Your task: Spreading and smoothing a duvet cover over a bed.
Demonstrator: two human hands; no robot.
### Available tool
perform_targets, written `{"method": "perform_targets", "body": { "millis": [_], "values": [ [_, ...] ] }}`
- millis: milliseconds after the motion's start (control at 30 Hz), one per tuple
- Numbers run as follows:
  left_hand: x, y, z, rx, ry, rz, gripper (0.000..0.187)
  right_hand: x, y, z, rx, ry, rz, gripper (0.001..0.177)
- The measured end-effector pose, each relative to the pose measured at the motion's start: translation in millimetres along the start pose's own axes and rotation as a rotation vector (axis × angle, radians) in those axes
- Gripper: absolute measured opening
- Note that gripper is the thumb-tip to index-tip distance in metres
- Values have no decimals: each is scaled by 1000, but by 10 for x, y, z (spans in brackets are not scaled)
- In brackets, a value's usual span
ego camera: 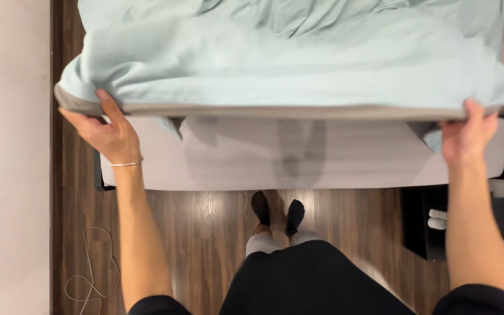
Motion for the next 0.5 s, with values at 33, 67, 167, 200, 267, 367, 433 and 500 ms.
{"method": "perform_targets", "body": {
  "millis": [33,67,167,200,267,367,433,500],
  "values": [
    [-30,-91,-11,-65,-1,14,27,-51,-124,136,-44,-39,-31,42],
    [-50,-119,-37,-128,-6,27,27,-57,-310,229,-87,-73,-63,48],
    [-925,1464,177,-31,-143,388,43,-177,-971,651,-178,-197,-208,42],
    [-1041,1557,220,-20,-142,397,43,-219,-1082,694,-185,-195,-219,42],
    [-1348,1825,305,-171,-162,507,35,-338,-1346,785,-257,-151,-266,38],
    [-1946,2364,420,-546,-266,847,27,-700,-1580,628,-292,-132,-399,31],
    [-2260,2636,334,-594,-325,968,24,-704,-1879,714,-327,-145,-452,31],
    [-2685,2754,405,-611,-377,1130,24,-954,-2159,1012,-394,-183,-536,31]
  ]
}}
Point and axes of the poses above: each hand's wrist, its own x-axis towards the middle knuckle, its own z-axis out of the back of the hand, y = z × x, the point moved 6 cm from there along x, towards the middle knuckle, and after that the axes turned 4 degrees about -y, right-handed, at the moved point
